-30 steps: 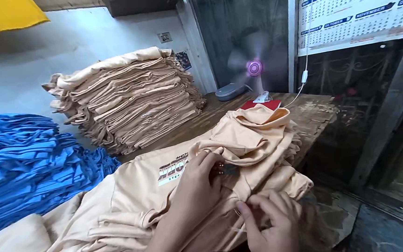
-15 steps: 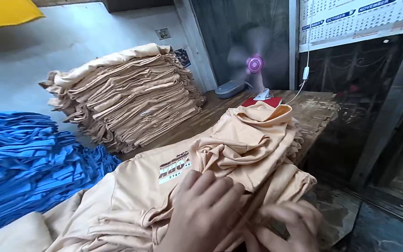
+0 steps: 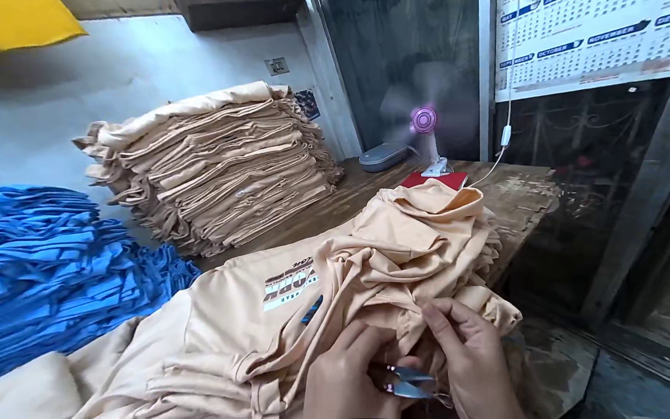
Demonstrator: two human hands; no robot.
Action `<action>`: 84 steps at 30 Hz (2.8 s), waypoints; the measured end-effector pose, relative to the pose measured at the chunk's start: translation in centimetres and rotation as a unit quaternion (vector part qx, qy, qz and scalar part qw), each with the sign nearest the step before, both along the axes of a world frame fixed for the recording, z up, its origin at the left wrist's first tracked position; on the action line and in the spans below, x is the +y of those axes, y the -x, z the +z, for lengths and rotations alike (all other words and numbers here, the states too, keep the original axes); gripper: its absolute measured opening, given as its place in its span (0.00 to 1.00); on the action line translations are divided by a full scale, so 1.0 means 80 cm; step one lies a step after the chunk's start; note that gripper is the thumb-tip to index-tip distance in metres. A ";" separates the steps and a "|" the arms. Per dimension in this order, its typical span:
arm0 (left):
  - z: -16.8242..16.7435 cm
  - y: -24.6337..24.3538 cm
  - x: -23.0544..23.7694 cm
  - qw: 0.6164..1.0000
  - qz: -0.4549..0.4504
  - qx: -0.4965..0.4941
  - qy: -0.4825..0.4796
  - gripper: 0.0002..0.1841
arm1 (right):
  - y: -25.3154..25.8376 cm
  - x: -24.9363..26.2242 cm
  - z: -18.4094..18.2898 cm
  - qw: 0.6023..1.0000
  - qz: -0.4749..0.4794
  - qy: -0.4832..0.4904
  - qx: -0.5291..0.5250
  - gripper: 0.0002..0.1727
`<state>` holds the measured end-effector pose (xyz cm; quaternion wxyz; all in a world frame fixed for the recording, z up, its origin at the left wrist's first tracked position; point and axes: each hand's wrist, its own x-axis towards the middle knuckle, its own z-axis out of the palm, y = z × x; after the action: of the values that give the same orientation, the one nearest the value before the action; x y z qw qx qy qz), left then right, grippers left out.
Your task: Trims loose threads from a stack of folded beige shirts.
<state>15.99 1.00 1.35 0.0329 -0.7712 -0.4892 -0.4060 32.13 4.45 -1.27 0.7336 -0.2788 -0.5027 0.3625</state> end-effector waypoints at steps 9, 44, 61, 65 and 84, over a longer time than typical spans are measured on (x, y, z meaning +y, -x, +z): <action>-0.021 -0.008 0.018 0.975 -0.070 -0.084 -0.192 0.06 | -0.022 0.000 -0.023 0.986 0.049 -0.131 -0.086 0.02; 0.023 0.017 -0.004 0.985 -0.040 0.081 -0.147 0.08 | -0.015 -0.027 -0.045 0.879 -0.281 -0.314 -0.222 0.08; 0.063 0.037 0.072 0.982 -0.099 -0.026 0.161 0.21 | 0.013 -0.021 -0.048 0.887 -0.249 -0.207 -0.329 0.12; 0.074 0.027 0.104 0.993 0.114 -0.006 -0.007 0.19 | -0.023 -0.052 -0.016 0.907 -0.089 -0.143 -0.386 0.02; 0.018 -0.103 0.048 0.987 -0.159 0.028 -0.018 0.15 | -0.116 -0.014 -0.013 0.858 -0.376 -0.055 -0.346 0.08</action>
<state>24.27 4.88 2.80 -0.0048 -0.8497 -0.3515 -0.3930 41.44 3.32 -2.31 0.6074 -0.5130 -0.6000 -0.0891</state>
